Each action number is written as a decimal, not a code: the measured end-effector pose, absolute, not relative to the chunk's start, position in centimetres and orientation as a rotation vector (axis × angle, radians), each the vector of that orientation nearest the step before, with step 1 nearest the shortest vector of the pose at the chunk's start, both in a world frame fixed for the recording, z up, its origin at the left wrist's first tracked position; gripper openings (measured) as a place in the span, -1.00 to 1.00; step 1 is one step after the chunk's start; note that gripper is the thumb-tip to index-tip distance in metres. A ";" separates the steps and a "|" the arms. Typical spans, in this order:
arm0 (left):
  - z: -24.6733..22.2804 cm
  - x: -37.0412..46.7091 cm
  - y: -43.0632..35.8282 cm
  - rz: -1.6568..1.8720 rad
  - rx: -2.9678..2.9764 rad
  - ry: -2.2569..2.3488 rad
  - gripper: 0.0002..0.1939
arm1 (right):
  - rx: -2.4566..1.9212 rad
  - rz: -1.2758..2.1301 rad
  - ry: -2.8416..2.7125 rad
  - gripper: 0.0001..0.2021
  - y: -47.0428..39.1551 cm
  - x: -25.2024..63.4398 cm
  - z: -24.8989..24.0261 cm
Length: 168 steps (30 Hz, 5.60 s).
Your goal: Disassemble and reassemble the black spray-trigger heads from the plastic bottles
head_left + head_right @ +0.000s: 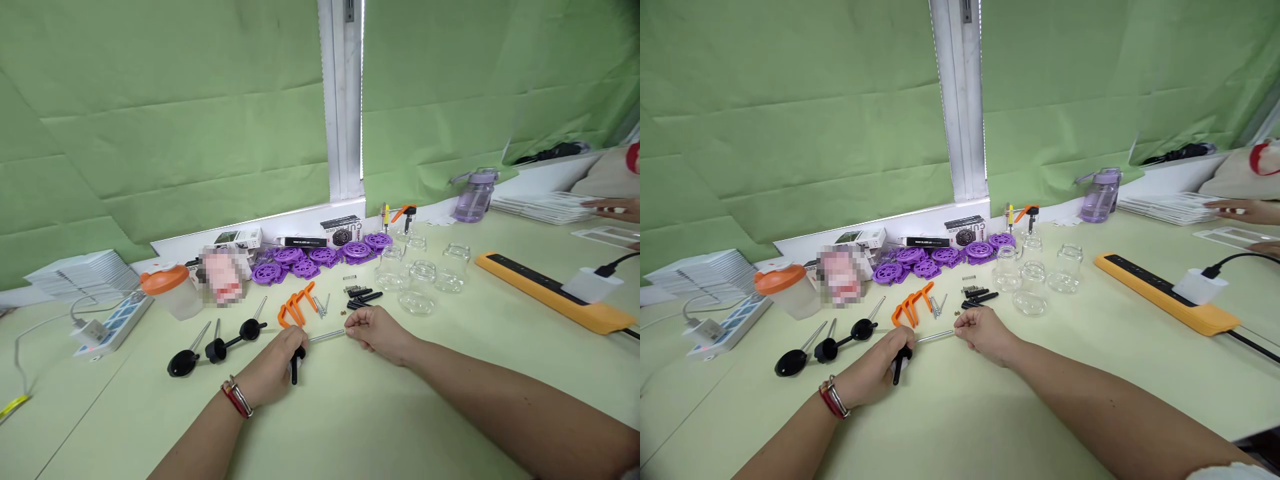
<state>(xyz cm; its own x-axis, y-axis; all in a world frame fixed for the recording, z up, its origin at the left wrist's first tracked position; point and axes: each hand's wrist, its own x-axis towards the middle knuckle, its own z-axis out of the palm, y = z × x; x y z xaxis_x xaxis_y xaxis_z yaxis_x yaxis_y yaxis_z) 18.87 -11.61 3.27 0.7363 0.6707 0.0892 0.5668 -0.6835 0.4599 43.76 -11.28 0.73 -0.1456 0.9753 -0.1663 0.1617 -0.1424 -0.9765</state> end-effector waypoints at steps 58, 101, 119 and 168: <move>3.1 19.2 -11.9 0.426 2.490 0.913 -0.45 | -1.295 1.125 -1.797 -0.63 -11.2 44.3 -0.2; 3.1 19.0 -11.7 0.435 2.420 0.950 -0.46 | -1.217 1.261 -1.655 -0.92 -11.1 44.2 0.0; 3.0 19.0 -11.6 0.432 2.439 0.949 -0.46 | -1.317 1.166 -1.759 -0.73 -11.2 44.4 -0.2; 2.7 18.9 -11.6 0.440 2.454 0.926 -0.49 | -1.297 1.185 -1.777 -0.79 -11.1 44.3 -0.5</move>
